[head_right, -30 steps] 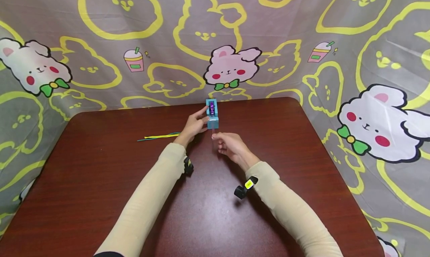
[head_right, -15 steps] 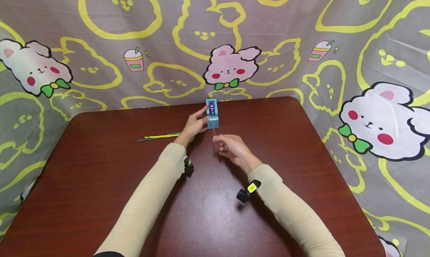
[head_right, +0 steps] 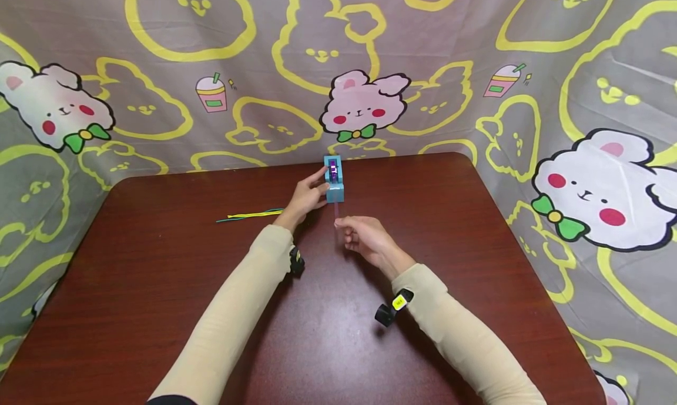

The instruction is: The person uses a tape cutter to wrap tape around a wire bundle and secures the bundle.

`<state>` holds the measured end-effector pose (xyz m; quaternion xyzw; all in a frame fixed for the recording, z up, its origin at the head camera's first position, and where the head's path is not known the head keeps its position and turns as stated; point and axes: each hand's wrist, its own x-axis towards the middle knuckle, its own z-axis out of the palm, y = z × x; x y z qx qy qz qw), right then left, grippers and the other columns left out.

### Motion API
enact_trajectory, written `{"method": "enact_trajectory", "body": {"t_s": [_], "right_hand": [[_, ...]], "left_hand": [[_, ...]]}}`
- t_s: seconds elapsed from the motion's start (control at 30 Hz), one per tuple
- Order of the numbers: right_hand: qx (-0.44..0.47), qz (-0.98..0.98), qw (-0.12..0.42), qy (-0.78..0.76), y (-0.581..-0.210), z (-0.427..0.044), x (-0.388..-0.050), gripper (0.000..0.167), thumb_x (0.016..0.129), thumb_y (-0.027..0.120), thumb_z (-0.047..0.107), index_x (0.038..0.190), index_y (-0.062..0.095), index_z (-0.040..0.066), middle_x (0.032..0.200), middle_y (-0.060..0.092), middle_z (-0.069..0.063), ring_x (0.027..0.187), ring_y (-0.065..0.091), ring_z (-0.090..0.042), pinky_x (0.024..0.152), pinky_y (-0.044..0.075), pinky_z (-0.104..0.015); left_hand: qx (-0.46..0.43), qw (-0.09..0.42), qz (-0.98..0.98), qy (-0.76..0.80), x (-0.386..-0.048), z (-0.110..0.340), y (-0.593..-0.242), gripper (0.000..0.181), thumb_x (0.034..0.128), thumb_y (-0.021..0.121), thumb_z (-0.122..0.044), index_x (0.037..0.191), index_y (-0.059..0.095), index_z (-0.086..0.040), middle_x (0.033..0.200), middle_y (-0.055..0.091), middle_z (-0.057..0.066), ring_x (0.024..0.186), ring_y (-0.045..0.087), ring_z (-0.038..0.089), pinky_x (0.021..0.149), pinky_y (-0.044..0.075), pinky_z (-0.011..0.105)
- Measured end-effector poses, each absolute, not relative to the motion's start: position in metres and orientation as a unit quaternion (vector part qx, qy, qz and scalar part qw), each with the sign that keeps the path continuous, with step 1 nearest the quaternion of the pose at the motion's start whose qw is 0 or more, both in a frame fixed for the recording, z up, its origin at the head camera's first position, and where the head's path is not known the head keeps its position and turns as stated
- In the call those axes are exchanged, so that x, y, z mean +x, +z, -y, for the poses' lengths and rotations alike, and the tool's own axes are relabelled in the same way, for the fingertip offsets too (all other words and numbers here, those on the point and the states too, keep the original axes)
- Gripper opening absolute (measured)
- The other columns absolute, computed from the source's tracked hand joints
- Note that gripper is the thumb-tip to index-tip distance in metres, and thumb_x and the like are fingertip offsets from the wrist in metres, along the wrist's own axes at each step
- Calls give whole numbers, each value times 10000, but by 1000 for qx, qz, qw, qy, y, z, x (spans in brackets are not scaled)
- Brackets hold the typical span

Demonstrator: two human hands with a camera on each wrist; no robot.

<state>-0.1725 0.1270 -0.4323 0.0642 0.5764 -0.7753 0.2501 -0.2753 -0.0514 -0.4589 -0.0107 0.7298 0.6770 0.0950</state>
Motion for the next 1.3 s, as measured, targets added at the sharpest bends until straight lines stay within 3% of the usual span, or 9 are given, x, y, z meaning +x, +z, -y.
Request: {"method": "enact_trajectory", "body": {"t_s": [1.03,1.3], "right_hand": [[51,-573,272,-772,-429,-131,-154,167,985,628,139,863,728,84,669,517,17,630,489,-132,664,444,-294],[40,-572,274,-772,-430,-130,-150,188,988,616,128,837,728,118,670,520,25,623,487,-118,653,445,-280]], "left_hand": [[-10,101,-730,675,-273,51,-458,522,1050,553,-176,1530,434,-342,1541,406,111,1266,535,244,976,498,435],[-8,95,-731,676,-274,51,-458,523,1050,553,-172,1530,433,-342,1511,434,118,1257,541,245,976,498,438]]}}
